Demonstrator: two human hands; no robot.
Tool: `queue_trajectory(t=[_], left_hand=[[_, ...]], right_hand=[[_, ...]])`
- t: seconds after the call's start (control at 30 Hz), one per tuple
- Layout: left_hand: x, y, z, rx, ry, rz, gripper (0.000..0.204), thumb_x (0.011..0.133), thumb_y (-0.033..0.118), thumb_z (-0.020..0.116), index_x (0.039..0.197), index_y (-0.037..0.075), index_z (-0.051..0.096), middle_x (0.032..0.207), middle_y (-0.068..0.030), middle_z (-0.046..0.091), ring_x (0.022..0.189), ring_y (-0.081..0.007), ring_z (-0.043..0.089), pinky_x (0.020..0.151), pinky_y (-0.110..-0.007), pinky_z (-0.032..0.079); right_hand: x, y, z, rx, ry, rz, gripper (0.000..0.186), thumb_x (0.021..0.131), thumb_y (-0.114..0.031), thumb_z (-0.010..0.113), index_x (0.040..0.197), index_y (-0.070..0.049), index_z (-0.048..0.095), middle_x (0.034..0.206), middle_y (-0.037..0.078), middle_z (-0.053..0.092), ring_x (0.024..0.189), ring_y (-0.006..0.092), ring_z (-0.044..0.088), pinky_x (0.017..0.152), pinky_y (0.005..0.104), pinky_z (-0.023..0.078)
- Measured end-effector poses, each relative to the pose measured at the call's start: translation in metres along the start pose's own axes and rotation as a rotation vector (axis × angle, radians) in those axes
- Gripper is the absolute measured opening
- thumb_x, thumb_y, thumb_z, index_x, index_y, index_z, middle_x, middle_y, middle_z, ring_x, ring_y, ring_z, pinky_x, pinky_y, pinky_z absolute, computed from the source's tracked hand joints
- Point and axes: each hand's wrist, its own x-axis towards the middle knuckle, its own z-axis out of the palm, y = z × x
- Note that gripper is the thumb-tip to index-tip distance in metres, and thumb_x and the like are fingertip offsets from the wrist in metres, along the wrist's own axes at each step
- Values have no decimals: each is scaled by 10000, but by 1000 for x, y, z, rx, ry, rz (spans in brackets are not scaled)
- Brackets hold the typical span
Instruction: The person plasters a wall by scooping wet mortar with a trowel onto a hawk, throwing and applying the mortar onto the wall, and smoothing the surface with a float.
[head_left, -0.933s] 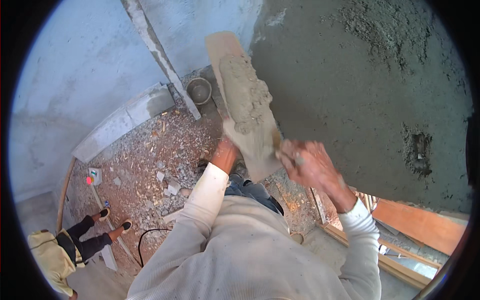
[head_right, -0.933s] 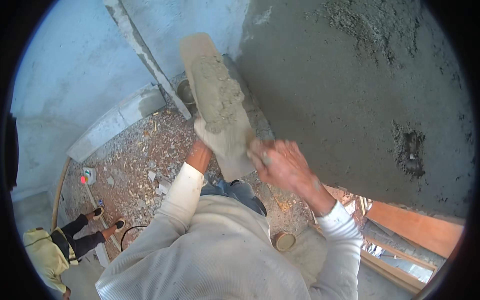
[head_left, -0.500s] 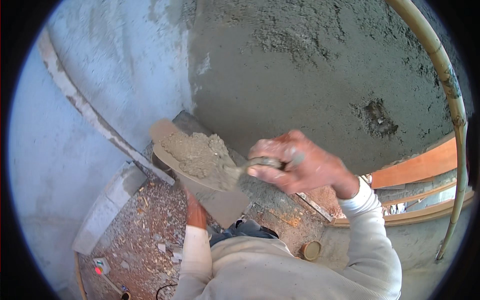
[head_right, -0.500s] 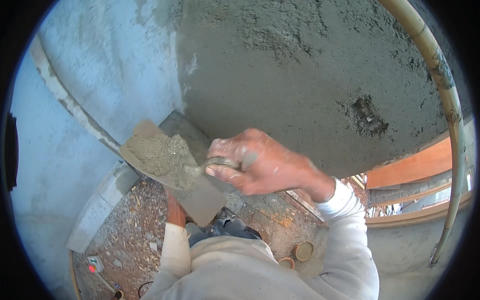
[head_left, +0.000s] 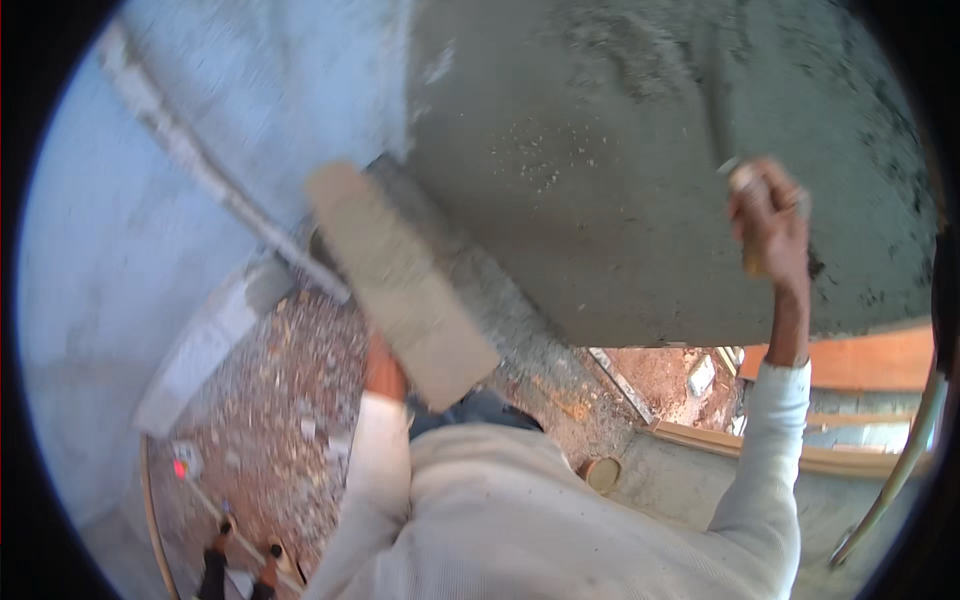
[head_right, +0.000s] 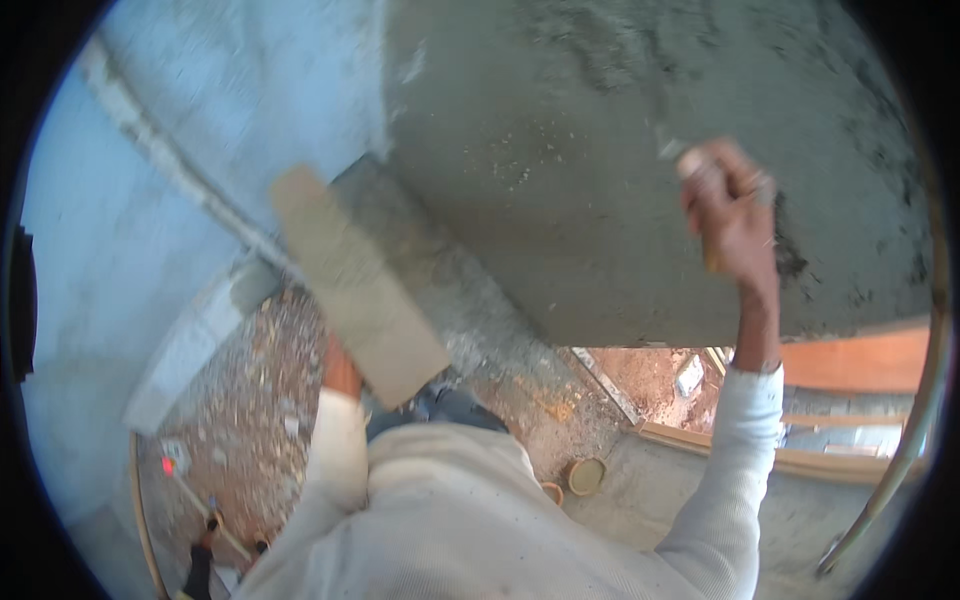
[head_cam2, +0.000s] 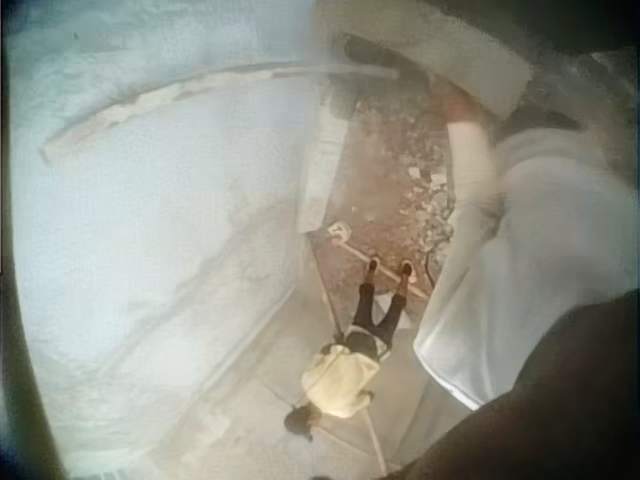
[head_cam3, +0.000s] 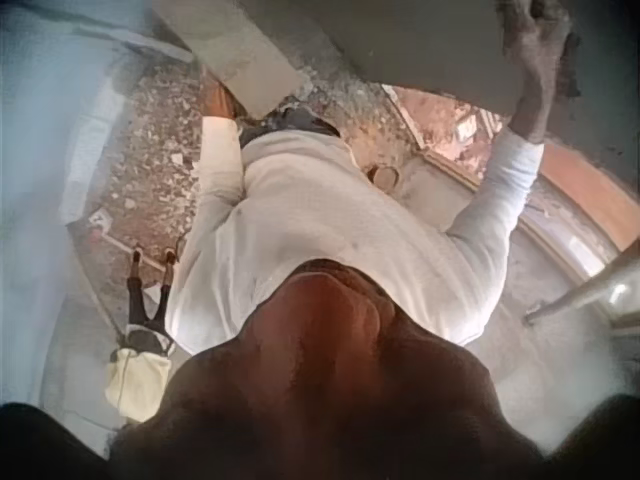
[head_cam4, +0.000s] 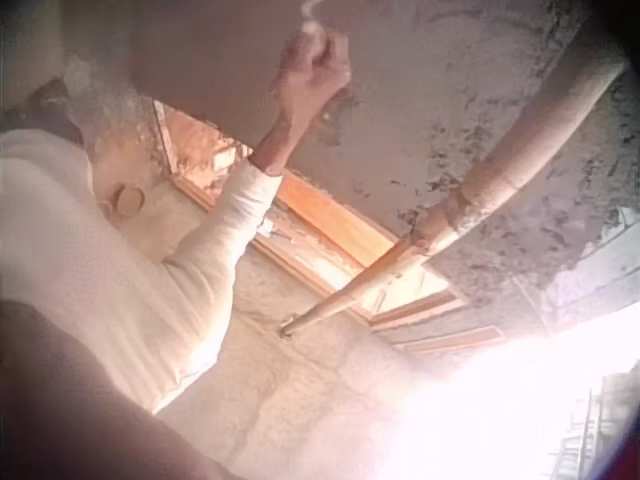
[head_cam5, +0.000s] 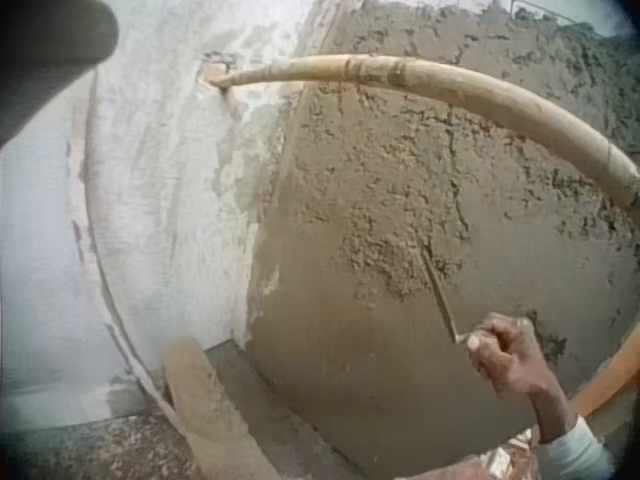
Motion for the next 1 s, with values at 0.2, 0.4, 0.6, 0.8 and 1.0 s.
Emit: queue_trajectory(t=[0.2,0.4,0.6,0.8,1.0], left_hand=[[43,-27,61,28,-166,-76,566,1071,454,470,1464,47,487,1342,-133,641,1142,-267,678,948,-420,597],[43,-59,101,125,-286,-196,569,1068,455,483,1464,47,485,1340,-135,641,1137,-268,681,938,-419,602],[6,-50,62,129,-169,-222,569,1070,459,473,1461,46,488,1340,-137,640,1148,-273,675,949,-423,597],[-16,-29,12,121,-20,-160,568,1073,464,458,1457,46,492,1341,-139,640,1162,-278,667,963,-429,590],[-29,-24,5,114,26,-116,568,1076,469,443,1452,46,496,1342,-142,639,1176,-284,659,978,-434,583]], right_hand=[[-103,7,110,-372,-650,-535,175,977,-211,634,1009,-65,726,972,87,766,722,253,701,678,426,565],[-78,-21,138,-636,-480,-494,256,961,-263,646,1124,-67,666,993,144,713,758,351,694,709,461,556],[-67,-63,99,-406,-477,-628,229,942,-239,667,1052,-39,649,818,135,644,652,359,660,571,463,514],[-9,-38,36,439,-811,-162,247,1021,-296,651,927,-73,701,740,38,679,563,121,645,481,301,507],[67,70,-88,-108,430,-55,341,1046,-378,591,1054,-66,728,670,-35,559,581,81,535,545,262,472]])
